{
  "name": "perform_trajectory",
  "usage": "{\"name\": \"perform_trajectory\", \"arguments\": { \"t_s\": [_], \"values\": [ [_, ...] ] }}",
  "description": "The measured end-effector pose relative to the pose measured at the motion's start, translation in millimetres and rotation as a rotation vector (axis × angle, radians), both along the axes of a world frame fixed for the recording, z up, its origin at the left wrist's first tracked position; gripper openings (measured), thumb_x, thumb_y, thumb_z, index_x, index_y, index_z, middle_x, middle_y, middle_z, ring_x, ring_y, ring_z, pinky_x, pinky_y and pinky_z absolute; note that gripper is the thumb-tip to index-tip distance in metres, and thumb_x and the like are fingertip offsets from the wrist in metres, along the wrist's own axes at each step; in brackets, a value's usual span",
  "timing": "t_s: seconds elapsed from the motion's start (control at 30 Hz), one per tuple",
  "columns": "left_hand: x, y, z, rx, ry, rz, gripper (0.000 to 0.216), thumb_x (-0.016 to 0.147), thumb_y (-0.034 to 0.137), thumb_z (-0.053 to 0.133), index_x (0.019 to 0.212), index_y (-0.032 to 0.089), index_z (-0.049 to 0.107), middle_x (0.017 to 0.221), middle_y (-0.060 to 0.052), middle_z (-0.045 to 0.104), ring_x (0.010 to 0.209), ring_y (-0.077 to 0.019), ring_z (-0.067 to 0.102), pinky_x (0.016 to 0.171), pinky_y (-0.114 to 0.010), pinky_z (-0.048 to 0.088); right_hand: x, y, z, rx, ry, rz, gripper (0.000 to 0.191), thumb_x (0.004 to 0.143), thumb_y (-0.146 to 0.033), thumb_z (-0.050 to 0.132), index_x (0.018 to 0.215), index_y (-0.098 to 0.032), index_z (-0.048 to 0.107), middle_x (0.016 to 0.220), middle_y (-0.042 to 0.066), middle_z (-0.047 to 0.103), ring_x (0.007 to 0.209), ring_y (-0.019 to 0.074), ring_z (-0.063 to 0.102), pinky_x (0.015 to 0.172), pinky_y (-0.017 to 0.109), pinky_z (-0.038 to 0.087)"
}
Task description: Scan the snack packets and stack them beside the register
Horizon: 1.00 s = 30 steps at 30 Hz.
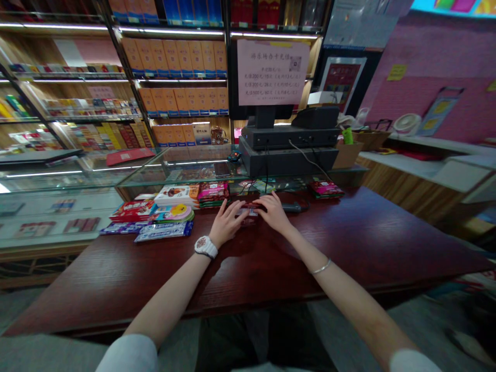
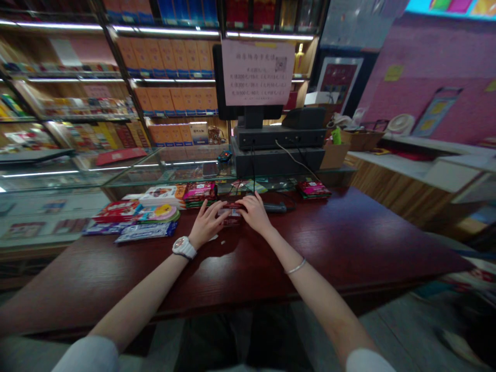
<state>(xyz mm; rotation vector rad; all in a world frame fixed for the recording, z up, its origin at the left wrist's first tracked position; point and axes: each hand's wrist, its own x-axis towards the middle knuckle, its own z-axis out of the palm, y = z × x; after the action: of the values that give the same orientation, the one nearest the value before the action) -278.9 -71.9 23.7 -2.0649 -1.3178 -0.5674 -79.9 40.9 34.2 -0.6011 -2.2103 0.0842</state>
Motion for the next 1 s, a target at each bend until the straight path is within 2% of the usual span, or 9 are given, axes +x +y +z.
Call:
{"name": "perform_trajectory", "arguments": {
  "t_s": [0.17,0.3,0.43,0.6,0.8,1.0],
  "values": [
    [-7,1,4.4,-0.001,-0.056,0.071,0.056,0.083,0.012,0.055,0.137,0.027,0.053,0.149,-0.010,0.048,0.140,-0.0275,0.042,0.122,-0.059,0.018,-22,3,10.2,-0.028,0.059,-0.053,0.012,0.088,-0.028,0.063,0.096,-0.025,0.072,0.097,0.005,0.074,0.101,0.0243,0.064,0.113,0.060,0.029],
    [-10,-1,9.5,0.026,-0.118,0.126,0.047,0.089,0.016,0.052,0.134,0.027,0.055,0.144,-0.008,0.054,0.136,-0.0255,0.047,0.123,-0.057,0.016,-36,-2,10.0,-0.014,0.139,-0.093,0.011,0.090,-0.027,0.060,0.093,-0.025,0.071,0.095,0.003,0.073,0.097,0.0234,0.064,0.113,0.059,0.029],
    [-15,-2,13.7,0.095,-0.203,0.147,0.041,0.095,0.020,0.047,0.135,0.026,0.054,0.132,-0.006,0.064,0.127,-0.0215,0.055,0.125,-0.053,0.011,-34,-10,4.0,0.094,0.151,-0.085,0.014,0.092,-0.026,0.056,0.097,-0.023,0.070,0.094,0.004,0.072,0.100,0.0230,0.063,0.117,0.057,0.025],
    [-20,-2,17.7,0.126,-0.261,0.170,0.028,0.095,0.026,0.052,0.120,0.025,0.064,0.117,-0.005,0.070,0.119,-0.0235,0.059,0.124,-0.057,0.008,-26,-14,0.7,0.150,0.119,-0.074,0.017,0.095,-0.026,0.053,0.100,-0.024,0.069,0.094,0.004,0.071,0.103,0.0226,0.062,0.120,0.056,0.022],
    [-20,-5,17.9,0.109,-0.291,0.168,0.020,0.092,0.023,0.054,0.105,0.026,0.069,0.104,-0.004,0.069,0.107,-0.0227,0.061,0.123,-0.060,0.012,-27,-16,-0.6,0.146,0.056,-0.106,0.024,0.093,-0.020,0.051,0.107,-0.026,0.069,0.101,0.005,0.067,0.105,0.0232,0.059,0.121,0.058,0.020],
    [-25,-5,15.3,0.192,-0.301,0.217,0.022,0.090,0.017,0.053,0.100,0.027,0.071,0.105,-0.005,0.066,0.106,-0.0225,0.059,0.121,-0.057,0.024,-26,-22,0.4,0.207,0.019,-0.193,0.038,0.089,-0.017,0.055,0.122,-0.034,0.067,0.100,0.004,0.061,0.103,0.0228,0.055,0.120,0.057,0.022]
  ]
}}
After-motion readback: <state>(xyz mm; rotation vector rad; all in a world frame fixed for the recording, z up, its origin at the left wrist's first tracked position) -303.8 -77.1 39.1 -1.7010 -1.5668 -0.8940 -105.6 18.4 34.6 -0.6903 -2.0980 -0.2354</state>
